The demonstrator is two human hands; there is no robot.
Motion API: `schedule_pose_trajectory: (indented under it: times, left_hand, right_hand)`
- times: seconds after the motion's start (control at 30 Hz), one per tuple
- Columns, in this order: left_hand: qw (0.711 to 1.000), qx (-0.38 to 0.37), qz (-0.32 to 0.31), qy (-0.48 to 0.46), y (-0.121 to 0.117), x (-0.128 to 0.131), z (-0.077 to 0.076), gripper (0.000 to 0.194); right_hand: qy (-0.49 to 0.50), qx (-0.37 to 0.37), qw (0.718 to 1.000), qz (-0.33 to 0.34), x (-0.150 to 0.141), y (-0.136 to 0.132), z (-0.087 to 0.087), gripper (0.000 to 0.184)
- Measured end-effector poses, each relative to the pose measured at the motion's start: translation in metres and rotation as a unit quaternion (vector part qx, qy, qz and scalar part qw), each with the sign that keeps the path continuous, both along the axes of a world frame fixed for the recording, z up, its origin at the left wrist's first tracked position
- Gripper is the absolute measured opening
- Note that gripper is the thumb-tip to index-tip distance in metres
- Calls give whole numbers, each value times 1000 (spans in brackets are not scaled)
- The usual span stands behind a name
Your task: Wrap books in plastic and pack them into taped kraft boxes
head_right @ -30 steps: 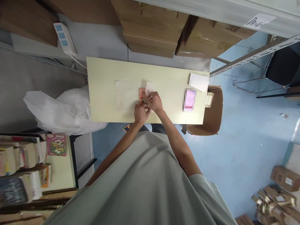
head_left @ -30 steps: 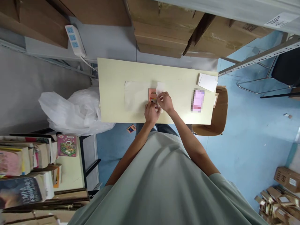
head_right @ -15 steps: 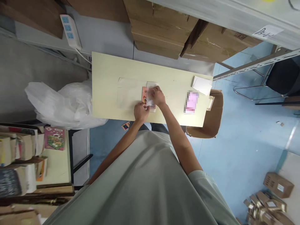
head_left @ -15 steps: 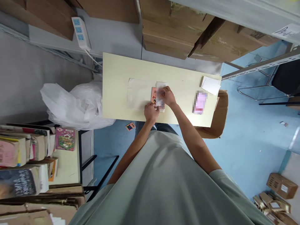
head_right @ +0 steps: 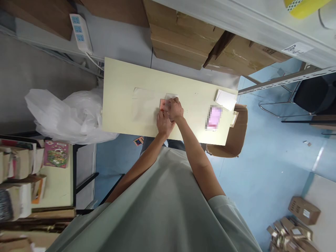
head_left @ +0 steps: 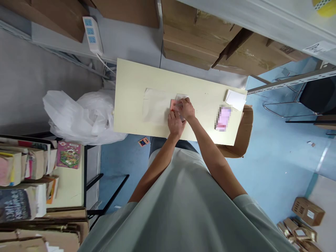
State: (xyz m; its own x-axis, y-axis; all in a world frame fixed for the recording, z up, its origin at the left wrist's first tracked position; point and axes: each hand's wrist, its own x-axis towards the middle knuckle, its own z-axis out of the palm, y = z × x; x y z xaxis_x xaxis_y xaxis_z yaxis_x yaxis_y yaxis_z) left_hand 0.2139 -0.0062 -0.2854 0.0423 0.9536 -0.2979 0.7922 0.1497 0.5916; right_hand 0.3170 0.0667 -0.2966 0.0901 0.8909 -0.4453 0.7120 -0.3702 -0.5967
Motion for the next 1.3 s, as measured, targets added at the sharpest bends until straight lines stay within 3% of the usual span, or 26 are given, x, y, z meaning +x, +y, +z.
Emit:
schedule_pose_trajectory:
  times: [0.17,0.27,0.43,0.6,0.8,1.0,1.2,1.3]
  left_hand:
    - [1000,-16,-4,-3,16,3,5,58]
    - [999,-38,-22,8,22,-2,15,53]
    - [995,-51,-79,25,17,-19,28,22]
    - [998,-31,-49,-16,-1,-34,33,35]
    - [989,-12,100,-108,-22,-54,40,39]
    - [945,-35,280,-163,-27,-76,35,39]
    - [931,-101,320,-144,-21,-95,3,43]
    - [938,-122,303,-115,-16,-106,-10,46]
  right_hand:
    - [9,10,999,36,9,0,8,24]
    - [-10,19,991,129,23,1,18,35]
    - [-30,52,959,278,46,5,39,51]
    - [-69,69,924,371,49,21,52,52]
    - [-49,55,922,379,47,72,56,29]
    - [-19,36,944,326,17,113,44,27]
    - [-47,27,962,267,-25,107,24,11]
    - [-82,14,969,235,-34,97,13,11]
